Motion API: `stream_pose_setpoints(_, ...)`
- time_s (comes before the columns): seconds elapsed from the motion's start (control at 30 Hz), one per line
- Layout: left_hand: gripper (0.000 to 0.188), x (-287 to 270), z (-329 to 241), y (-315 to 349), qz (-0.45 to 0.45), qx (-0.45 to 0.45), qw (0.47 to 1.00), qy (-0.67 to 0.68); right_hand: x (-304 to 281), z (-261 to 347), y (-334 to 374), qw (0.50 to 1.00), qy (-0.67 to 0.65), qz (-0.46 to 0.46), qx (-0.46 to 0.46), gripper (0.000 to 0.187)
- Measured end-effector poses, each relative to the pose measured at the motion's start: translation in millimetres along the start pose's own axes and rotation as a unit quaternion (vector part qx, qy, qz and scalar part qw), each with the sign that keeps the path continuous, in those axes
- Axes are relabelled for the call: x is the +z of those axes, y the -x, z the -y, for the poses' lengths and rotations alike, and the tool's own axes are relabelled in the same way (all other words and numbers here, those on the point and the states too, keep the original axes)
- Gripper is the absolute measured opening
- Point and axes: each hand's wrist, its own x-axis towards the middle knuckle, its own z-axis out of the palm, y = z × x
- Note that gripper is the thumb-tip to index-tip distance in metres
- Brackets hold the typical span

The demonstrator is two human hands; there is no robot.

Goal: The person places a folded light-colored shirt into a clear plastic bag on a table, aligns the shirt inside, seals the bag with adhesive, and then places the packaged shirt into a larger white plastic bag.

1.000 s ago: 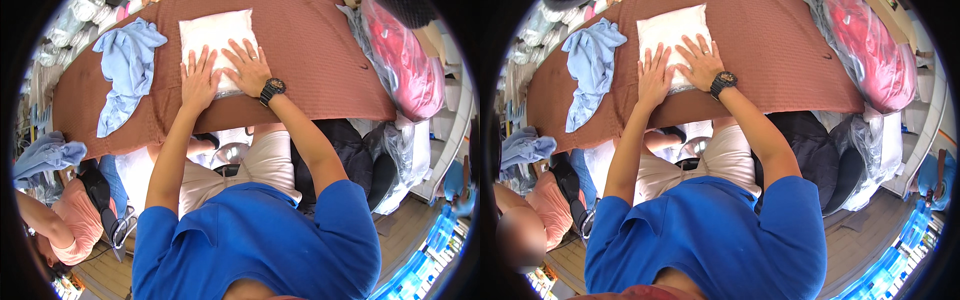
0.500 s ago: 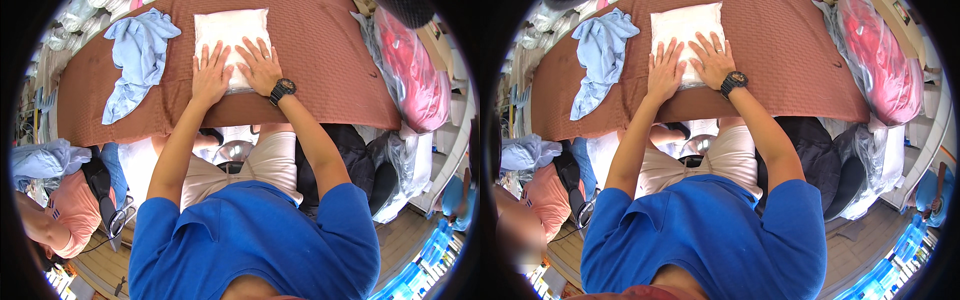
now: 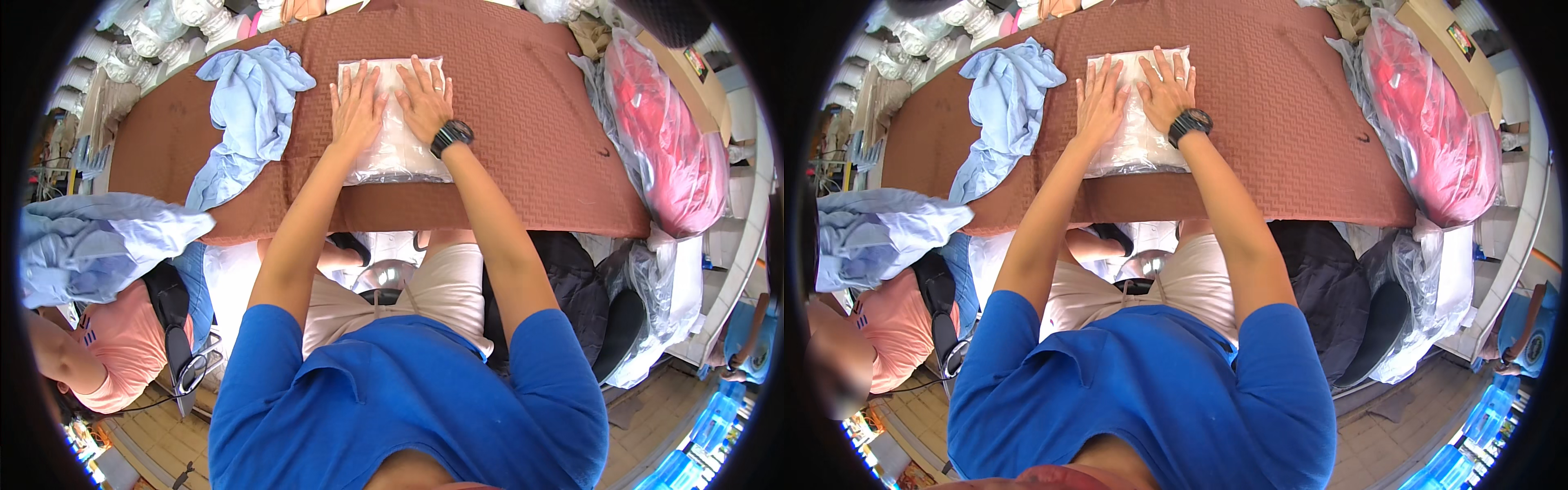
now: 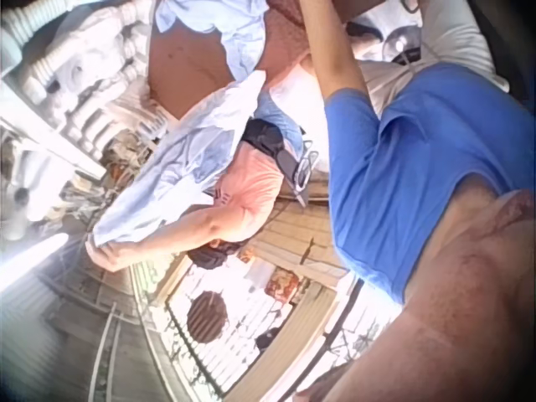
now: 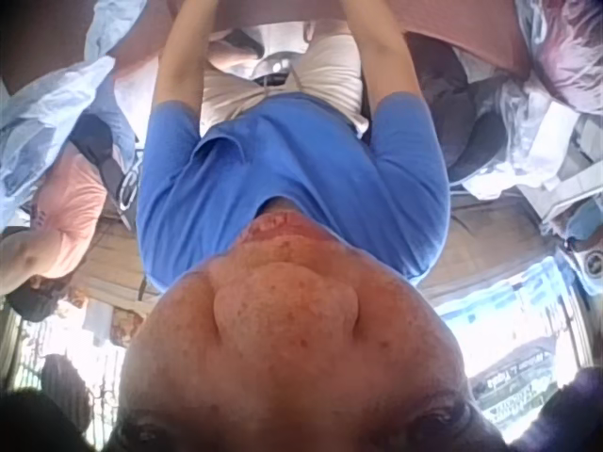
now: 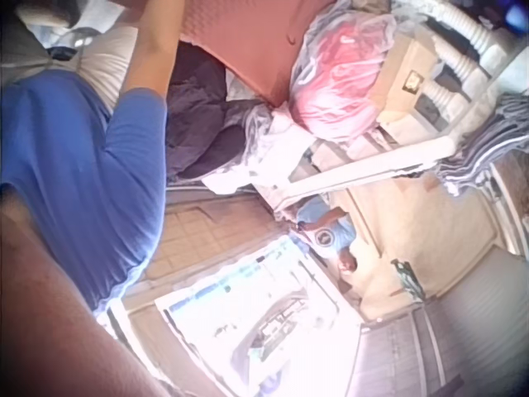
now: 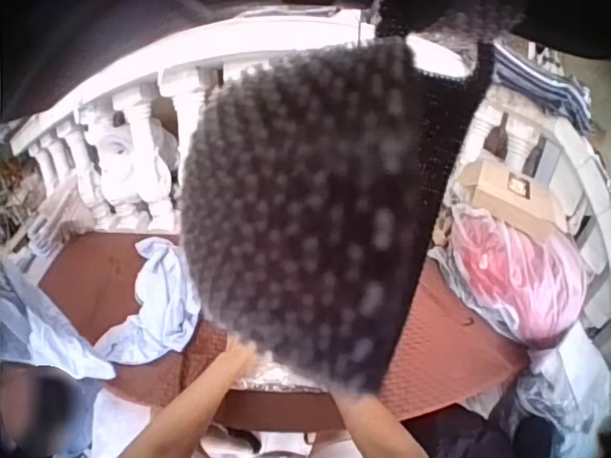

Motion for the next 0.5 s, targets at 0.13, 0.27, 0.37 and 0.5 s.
stream_pose_setpoints(0.13,0.056,17.1,5.8,0.7,0.040,-0.028,0.998,-0.024,22.7,-3.9,-2.7,0.999,0.042,-0.005,-0.005,0.054)
stream_pose_setpoints(0.27,0.056,19.6,6.9,4.1,0.058,-0.046,0.997,-0.023,24.1,-3.8,-1.4,0.999,0.051,-0.002,0.001,0.052)
stream_pose_setpoints(0.37,0.056,19.1,6.3,2.4,0.064,-0.053,0.996,-0.023,24.7,-4.4,-1.8,0.999,0.046,0.003,0.004,0.051)
stream_pose_setpoints(0.5,0.055,18.8,5.4,2.4,0.073,-0.064,0.995,-0.016,24.9,-3.1,-1.3,0.999,0.041,0.015,0.011,0.051)
